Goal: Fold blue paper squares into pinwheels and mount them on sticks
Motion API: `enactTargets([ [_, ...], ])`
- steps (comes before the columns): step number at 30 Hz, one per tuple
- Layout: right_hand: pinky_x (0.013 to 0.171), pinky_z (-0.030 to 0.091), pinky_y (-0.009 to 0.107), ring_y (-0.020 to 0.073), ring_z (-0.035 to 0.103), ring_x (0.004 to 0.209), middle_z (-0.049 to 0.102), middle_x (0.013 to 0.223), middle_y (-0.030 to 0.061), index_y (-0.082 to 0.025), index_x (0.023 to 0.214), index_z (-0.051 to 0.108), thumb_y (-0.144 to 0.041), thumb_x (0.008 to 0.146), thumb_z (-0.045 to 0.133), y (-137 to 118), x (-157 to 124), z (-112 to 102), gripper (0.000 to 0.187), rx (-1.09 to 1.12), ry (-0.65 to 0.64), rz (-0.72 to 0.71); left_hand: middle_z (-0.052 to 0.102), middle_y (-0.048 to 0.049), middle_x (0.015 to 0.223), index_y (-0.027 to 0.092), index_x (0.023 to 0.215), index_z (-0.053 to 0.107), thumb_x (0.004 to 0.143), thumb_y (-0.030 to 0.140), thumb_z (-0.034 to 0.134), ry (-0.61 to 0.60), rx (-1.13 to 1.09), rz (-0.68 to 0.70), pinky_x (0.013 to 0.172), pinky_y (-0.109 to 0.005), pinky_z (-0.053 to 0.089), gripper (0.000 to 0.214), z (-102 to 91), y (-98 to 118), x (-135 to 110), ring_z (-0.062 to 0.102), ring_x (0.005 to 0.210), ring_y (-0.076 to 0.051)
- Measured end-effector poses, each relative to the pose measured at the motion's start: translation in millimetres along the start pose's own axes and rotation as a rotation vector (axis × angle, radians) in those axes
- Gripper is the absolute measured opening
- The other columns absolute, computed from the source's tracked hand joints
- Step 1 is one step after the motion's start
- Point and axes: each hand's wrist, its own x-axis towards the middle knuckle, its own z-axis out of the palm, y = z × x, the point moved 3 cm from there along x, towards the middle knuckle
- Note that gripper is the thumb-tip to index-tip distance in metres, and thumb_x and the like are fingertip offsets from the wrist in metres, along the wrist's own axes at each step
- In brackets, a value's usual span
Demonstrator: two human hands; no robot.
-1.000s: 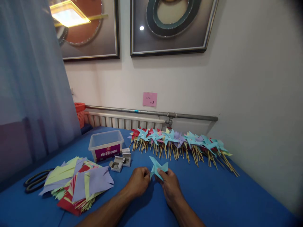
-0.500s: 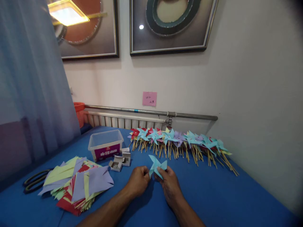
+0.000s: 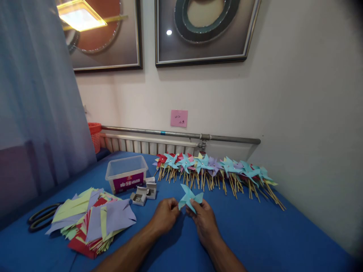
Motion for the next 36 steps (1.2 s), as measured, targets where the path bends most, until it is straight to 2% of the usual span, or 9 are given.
enactTargets([
  [5,0.069,0.059,0.034,0.0216,0.071,0.07,0.072,0.073,-0.0016,-0.023,0.076,0.068,-0.034,0.052,0.092,-12,10,-12,0.035,0.023,0.113,-0.064,0.053,0.004,0.061,0.016,0.075,0.064,0.082,0.019,0.059,-0.015,0.102,0.003,0.056,-0.024,0.031,0.009,-6.6,2,-2,0.047,0.059,-0.011],
  [11,0.068,0.06,0.033,0.0216,0.072,0.07,0.073,0.075,-0.0011,-0.023,0.078,0.069,-0.034,0.052,0.093,-17,10,-13,0.038,0.028,0.115,-0.072,0.062,0.0021,0.065,0.016,0.077,0.071,0.081,0.021,0.062,-0.049,0.283,0.024,0.059,-0.025,0.031,0.011,-6.6,7,-9,0.055,0.064,-0.014],
  [16,0.072,0.06,0.034,0.0222,0.075,0.076,0.077,0.089,0.0024,-0.023,0.088,0.068,-0.046,0.059,0.089,-15,10,-13,0.042,-0.01,0.127,-0.065,0.064,0.0014,0.066,0.016,0.077,0.071,0.081,0.018,0.061,0.06,0.224,-0.011,0.06,-0.025,0.032,0.011,-13.2,7,-2,0.056,0.065,-0.014],
  [19,0.072,0.059,0.033,0.0233,0.075,0.081,0.078,0.091,0.0048,-0.023,0.094,0.07,-0.052,0.066,0.082,-16,11,-15,0.042,-0.147,0.144,-0.121,0.062,0.0014,0.064,0.015,0.073,0.068,0.081,0.016,0.062,0.122,0.178,-0.024,0.06,-0.025,0.032,0.011,-17.8,6,2,0.055,0.064,-0.014],
  [26,0.083,0.059,0.041,0.0311,0.075,0.094,0.08,0.101,0.0109,-0.022,0.102,0.076,-0.06,0.075,0.072,-16,3,-4,0.047,-0.489,-0.023,-0.28,0.061,0.0011,0.063,0.015,0.072,0.067,0.082,0.014,0.061,0.151,0.144,-0.015,0.06,-0.025,0.033,0.012,-18.2,8,1,0.053,0.063,-0.013],
  [32,0.097,0.055,0.043,0.0318,0.072,0.109,0.079,0.115,0.0107,-0.024,0.113,0.078,-0.056,0.079,0.073,-15,-13,10,0.047,-0.554,-0.15,-0.315,0.057,0.0031,0.061,0.016,0.072,0.065,0.083,0.014,0.059,0.09,0.099,-0.022,0.058,-0.024,0.033,0.012,-9.7,5,0,0.049,0.06,-0.012],
  [34,0.095,0.055,0.041,0.0303,0.073,0.105,0.08,0.111,0.0092,-0.025,0.112,0.078,-0.054,0.081,0.073,-16,-17,13,0.043,-0.55,-0.183,-0.325,0.054,0.004,0.06,0.016,0.073,0.063,0.083,0.014,0.059,0.068,0.062,-0.046,0.057,-0.024,0.032,0.012,-7.7,2,2,0.047,0.058,-0.012],
  [36,0.085,0.056,0.039,0.0275,0.074,0.092,0.079,0.103,0.0077,-0.025,0.106,0.077,-0.054,0.082,0.071,-18,-18,13,0.038,-0.549,-0.166,-0.32,0.053,0.0045,0.059,0.016,0.073,0.063,0.084,0.013,0.058,0.077,0.038,-0.063,0.057,-0.023,0.032,0.012,-8.7,1,3,0.046,0.057,-0.012],
])
